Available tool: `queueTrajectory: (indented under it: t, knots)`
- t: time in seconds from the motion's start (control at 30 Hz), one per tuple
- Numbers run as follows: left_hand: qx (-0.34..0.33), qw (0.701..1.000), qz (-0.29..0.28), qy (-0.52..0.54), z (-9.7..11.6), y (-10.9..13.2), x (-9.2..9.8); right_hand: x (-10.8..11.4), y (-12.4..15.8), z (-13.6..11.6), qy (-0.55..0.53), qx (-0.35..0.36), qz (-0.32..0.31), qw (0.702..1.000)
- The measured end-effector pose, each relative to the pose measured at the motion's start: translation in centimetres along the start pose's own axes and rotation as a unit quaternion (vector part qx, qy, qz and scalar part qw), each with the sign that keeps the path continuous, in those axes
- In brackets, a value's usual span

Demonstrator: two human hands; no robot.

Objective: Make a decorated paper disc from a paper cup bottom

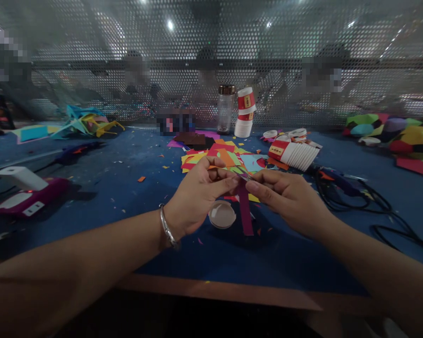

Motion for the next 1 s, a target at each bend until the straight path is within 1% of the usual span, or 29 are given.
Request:
queueTrajectory:
  t: [0.23,0.33,0.4,0.47,0.57,0.67,0.8,1.0]
  knots:
    - [0.0,1.0,-0.012,-0.008,-0.4,-0.1,0.0,0.0,0.2,-0.2,0.004,0.002,-0.004,1.0]
    - [0.017,1.0,-0.015,-0.012,-0.6,-0.1,0.0,-0.1,0.2,-0.3,-0.012,-0.002,-0.002,1.0]
    - [0.04,0.998,-0.033,-0.022,-1.0,0.0,-0.3,-0.2,0.2,-0.3,-0.027,-0.001,-0.01,1.0]
    - [0.07,0.994,-0.068,-0.043,-1.4,0.2,-0.8,-0.2,0.1,-0.5,-0.04,0.003,-0.015,0.999]
    - [0.095,0.987,-0.106,-0.073,-1.9,0.6,-1.4,0.0,0.1,-0.6,-0.049,0.005,-0.008,0.999]
    - [0.1,0.986,-0.115,-0.064,-1.8,0.8,-1.5,0.0,0.2,-0.3,-0.075,-0.008,-0.006,0.997]
    - [0.109,0.984,-0.137,-0.043,-1.7,0.9,-1.6,-0.3,0.4,0.1,-0.129,-0.025,-0.023,0.991]
    - [0.108,0.981,-0.161,-0.02,-1.8,0.9,-1.8,-0.5,0.5,0.2,-0.145,-0.033,-0.035,0.988]
Point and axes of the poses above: each hand's wrist, its own y-axis away from the middle knuckle, its own x-axis out of the back of the hand, z = x × y, the point moved 8 cm from there along -y, towards the middle knuckle, and after that the axes turned 8 degrees about z, right-handed, at the moved point
